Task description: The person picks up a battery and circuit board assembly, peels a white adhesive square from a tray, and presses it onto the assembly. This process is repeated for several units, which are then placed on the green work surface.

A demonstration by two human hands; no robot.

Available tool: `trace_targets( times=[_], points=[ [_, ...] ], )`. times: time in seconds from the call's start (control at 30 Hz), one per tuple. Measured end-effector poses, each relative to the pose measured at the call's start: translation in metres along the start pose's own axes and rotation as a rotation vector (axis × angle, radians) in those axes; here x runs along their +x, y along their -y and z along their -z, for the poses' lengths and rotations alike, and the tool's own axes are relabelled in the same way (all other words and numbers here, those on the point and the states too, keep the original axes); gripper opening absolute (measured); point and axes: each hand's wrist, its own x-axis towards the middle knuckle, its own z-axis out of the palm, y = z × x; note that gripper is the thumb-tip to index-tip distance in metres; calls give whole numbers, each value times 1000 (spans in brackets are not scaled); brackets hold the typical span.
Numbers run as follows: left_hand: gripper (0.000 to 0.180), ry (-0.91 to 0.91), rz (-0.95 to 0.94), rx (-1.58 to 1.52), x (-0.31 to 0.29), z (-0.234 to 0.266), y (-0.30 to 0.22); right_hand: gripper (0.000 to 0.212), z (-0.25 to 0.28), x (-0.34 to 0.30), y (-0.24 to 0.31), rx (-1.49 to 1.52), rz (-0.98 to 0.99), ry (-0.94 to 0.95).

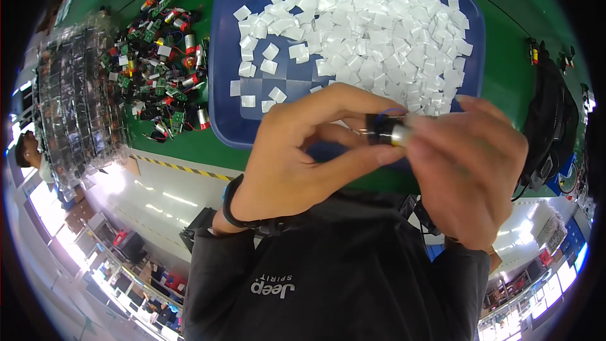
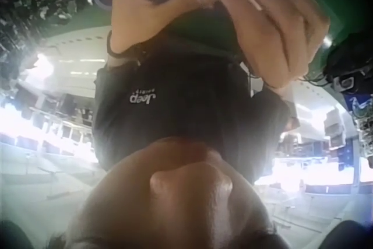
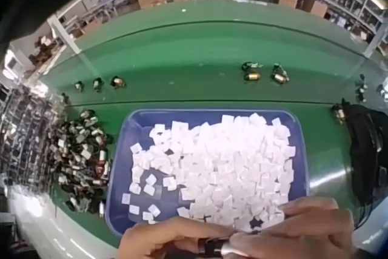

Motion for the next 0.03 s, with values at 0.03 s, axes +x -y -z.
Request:
trace_targets(
  times=[0.03],
  points=[
    [38,7,-2,5,2,0,-1,24,9,1,0,6,-42,43]
  ],
)
